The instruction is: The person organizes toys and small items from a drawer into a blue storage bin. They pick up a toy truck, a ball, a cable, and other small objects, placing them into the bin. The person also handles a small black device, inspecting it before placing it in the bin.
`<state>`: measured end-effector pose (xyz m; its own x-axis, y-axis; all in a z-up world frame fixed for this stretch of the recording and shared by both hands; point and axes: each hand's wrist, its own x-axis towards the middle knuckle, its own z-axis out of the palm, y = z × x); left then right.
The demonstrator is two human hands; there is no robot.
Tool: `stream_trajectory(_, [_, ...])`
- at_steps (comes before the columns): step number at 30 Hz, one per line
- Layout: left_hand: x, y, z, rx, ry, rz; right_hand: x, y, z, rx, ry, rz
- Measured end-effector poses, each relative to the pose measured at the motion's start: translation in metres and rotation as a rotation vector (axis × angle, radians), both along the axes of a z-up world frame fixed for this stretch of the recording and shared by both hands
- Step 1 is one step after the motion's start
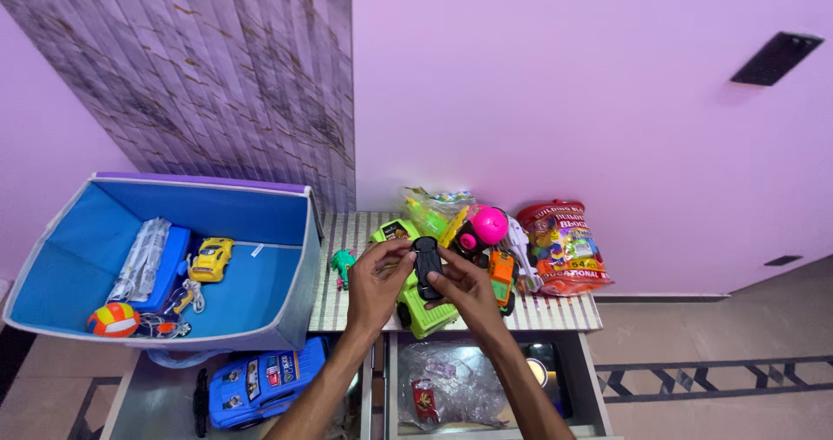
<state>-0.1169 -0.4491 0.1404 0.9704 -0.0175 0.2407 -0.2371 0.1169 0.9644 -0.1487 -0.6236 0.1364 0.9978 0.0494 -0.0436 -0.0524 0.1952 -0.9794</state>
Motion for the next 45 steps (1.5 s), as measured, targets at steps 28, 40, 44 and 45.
stream_trajectory(28, [-0.04, 0.015, 0.011, -0.083, 0.097, -0.653, -0.098, -0.021, 0.081, -0.828, -0.642, -0.029])
stream_trajectory(40, [-0.06, -0.004, -0.001, -0.24, 0.046, -0.597, -0.107, -0.013, 0.073, -0.819, -0.592, -0.198])
stream_trajectory(44, [-0.071, -0.008, 0.006, -0.257, 0.003, -0.55, -0.106, -0.008, 0.064, -0.853, -0.687, -0.309])
stream_trajectory(45, [-0.073, -0.008, 0.007, -0.245, -0.021, -0.539, -0.107, -0.007, 0.061, -0.853, -0.7, -0.325])
